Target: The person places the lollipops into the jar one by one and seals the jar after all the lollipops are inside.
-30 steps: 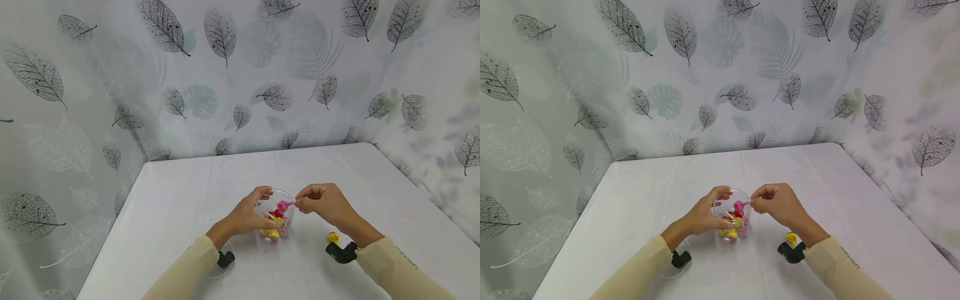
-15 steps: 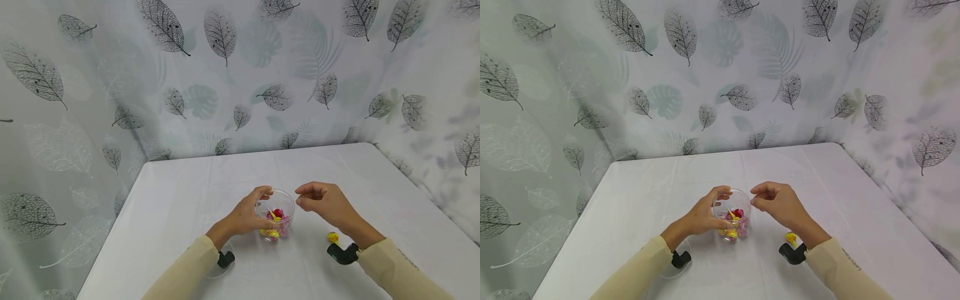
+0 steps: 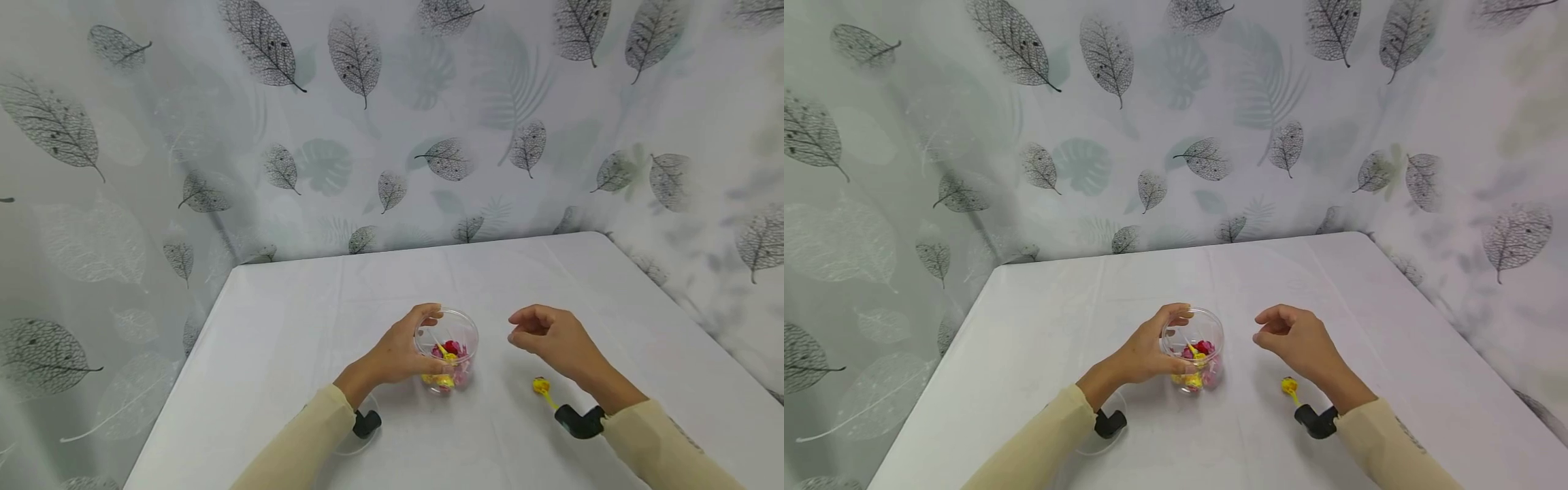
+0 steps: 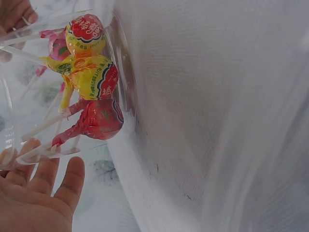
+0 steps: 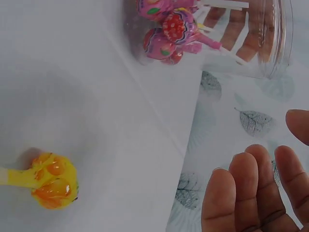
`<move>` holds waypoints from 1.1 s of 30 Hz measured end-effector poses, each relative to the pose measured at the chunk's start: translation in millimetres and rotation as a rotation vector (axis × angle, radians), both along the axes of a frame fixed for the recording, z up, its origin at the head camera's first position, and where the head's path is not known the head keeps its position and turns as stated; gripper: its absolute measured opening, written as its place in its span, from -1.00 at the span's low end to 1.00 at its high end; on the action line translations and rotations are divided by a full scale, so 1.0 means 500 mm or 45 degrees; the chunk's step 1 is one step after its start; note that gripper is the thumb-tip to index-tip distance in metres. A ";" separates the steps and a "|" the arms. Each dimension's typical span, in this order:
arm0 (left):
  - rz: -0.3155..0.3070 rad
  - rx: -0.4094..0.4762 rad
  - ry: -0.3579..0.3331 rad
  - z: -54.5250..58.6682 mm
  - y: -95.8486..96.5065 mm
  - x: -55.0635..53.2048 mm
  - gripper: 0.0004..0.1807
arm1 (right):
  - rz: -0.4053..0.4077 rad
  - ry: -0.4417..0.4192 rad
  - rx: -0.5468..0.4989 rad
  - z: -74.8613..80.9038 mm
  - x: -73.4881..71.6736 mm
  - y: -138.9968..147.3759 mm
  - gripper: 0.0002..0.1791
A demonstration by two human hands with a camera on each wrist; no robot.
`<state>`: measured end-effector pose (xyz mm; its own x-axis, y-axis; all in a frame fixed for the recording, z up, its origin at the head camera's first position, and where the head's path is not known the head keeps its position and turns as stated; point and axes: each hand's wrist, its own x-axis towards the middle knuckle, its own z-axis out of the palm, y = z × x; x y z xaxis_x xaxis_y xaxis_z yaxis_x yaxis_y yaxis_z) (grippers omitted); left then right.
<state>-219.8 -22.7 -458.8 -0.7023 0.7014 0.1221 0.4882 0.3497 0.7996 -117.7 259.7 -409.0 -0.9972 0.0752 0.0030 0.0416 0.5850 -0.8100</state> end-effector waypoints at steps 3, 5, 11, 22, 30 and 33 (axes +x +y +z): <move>0.002 0.006 -0.015 -0.001 0.000 -0.001 0.07 | -0.010 -0.048 0.015 -0.007 0.004 0.009 -0.66; 0.003 0.010 -0.023 -0.002 0.000 -0.002 0.07 | -0.019 -0.087 0.028 -0.012 0.006 0.014 -0.65; 0.007 0.013 -0.028 -0.003 0.000 -0.001 0.07 | -0.018 -0.174 0.076 -0.031 0.016 0.032 -0.62; -0.002 0.018 -0.024 -0.002 0.001 -0.003 0.08 | 0.023 -0.329 0.250 -0.059 0.026 0.064 -0.60; -0.011 0.025 -0.028 -0.003 0.001 -0.004 0.08 | 0.093 -0.479 0.331 -0.082 0.028 0.075 -0.54; -0.010 0.026 -0.029 -0.003 0.000 -0.004 0.08 | 0.082 -0.481 0.366 -0.090 0.029 0.073 -0.59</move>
<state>-221.8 -22.4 -460.5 -0.6995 0.7044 0.1202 0.4723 0.3296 0.8175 -103.4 296.1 -453.9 -0.9351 0.0621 -0.3488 0.2579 0.7943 -0.5500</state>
